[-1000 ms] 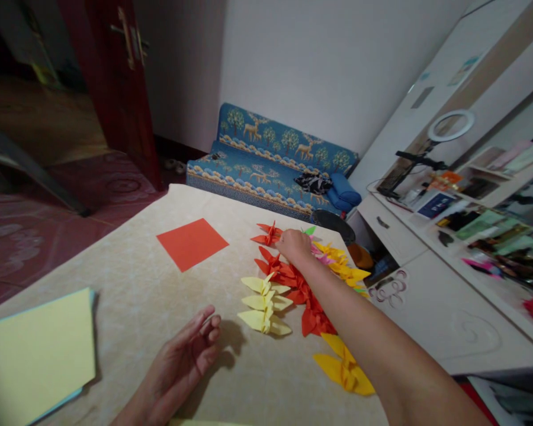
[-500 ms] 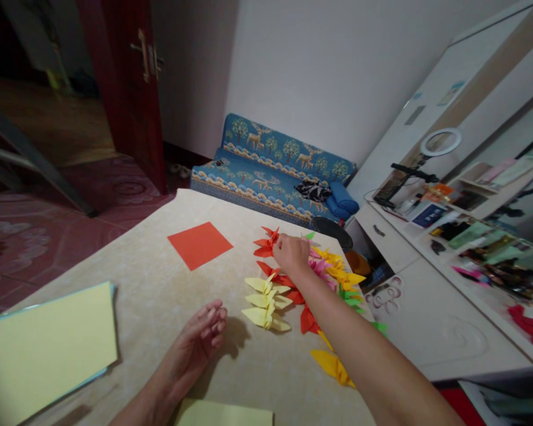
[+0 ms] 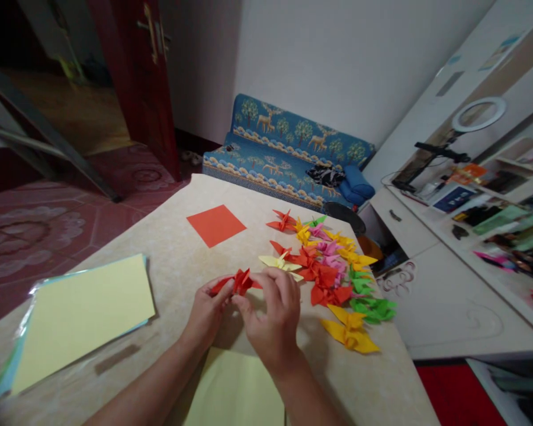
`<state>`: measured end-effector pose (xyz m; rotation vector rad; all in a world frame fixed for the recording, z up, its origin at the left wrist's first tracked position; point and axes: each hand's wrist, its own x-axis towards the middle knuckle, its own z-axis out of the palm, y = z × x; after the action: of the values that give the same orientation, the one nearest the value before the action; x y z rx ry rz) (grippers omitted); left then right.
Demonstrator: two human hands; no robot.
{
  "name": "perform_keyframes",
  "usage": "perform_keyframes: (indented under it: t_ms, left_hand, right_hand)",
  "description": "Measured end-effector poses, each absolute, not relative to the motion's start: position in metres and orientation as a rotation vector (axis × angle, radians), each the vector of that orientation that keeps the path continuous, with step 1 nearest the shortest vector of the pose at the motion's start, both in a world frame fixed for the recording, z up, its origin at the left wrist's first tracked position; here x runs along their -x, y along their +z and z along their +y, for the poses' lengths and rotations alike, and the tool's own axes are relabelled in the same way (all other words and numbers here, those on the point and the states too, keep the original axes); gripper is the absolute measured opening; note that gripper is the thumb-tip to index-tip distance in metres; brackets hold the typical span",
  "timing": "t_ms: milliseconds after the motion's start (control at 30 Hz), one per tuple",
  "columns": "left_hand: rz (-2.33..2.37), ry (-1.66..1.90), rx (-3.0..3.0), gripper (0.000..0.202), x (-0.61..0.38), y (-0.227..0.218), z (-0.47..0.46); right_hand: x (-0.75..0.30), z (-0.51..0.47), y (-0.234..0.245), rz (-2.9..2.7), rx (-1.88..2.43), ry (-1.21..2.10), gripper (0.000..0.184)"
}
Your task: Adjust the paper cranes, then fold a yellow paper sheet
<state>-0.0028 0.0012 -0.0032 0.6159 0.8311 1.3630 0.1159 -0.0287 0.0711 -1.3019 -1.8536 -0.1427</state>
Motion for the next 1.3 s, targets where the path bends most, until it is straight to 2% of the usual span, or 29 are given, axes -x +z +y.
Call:
perform_keyframes:
  t_ms: [67, 133, 333, 467, 567, 733, 833, 1033, 1300]
  left_hand:
    - [0.817, 1.359, -0.628, 0.029, 0.002, -0.003, 0.001]
    - [0.811, 1.356, -0.660, 0.027, 0.001, -0.001, -0.001]
    - [0.828, 1.280, -0.745, 0.024, 0.000, 0.004, -0.004]
    - [0.848, 1.201, -0.735, 0.024, 0.003, 0.007, -0.005]
    - [0.796, 1.176, -0.748, 0.025, 0.003, 0.005, -0.003]
    - [0.577, 1.086, -0.629, 0.022, 0.002, -0.006, -0.001]
    - [0.474, 1.018, -0.513, 0.020, 0.002, -0.008, -0.001]
    - [0.421, 0.992, -0.456, 0.020, 0.002, -0.008, 0.000]
    - [0.443, 0.846, -0.555, 0.021, 0.010, -0.003, 0.000]
  right_hand:
    - [-0.120, -0.032, 0.065, -1.660, 1.334, -0.102, 0.041]
    - [-0.123, -0.033, 0.059, -1.572, 1.401, 0.003, 0.042]
    - [-0.127, -0.030, 0.042, -1.535, 1.512, 0.301, 0.001]
    - [-0.133, -0.026, 0.037, -1.431, 1.568, 0.455, 0.004]
    - [-0.140, -0.023, 0.035, -1.304, 1.556, 0.751, 0.002]
    - [-0.149, -0.023, 0.031, -1.017, 1.411, 1.269, 0.022]
    - [-0.149, -0.026, 0.027, -0.894, 1.273, 1.458, 0.025]
    - [-0.136, -0.032, 0.016, -0.510, 1.018, 1.577, 0.033]
    - [-0.126, -0.032, 0.010, -0.229, 0.827, 1.556, 0.023]
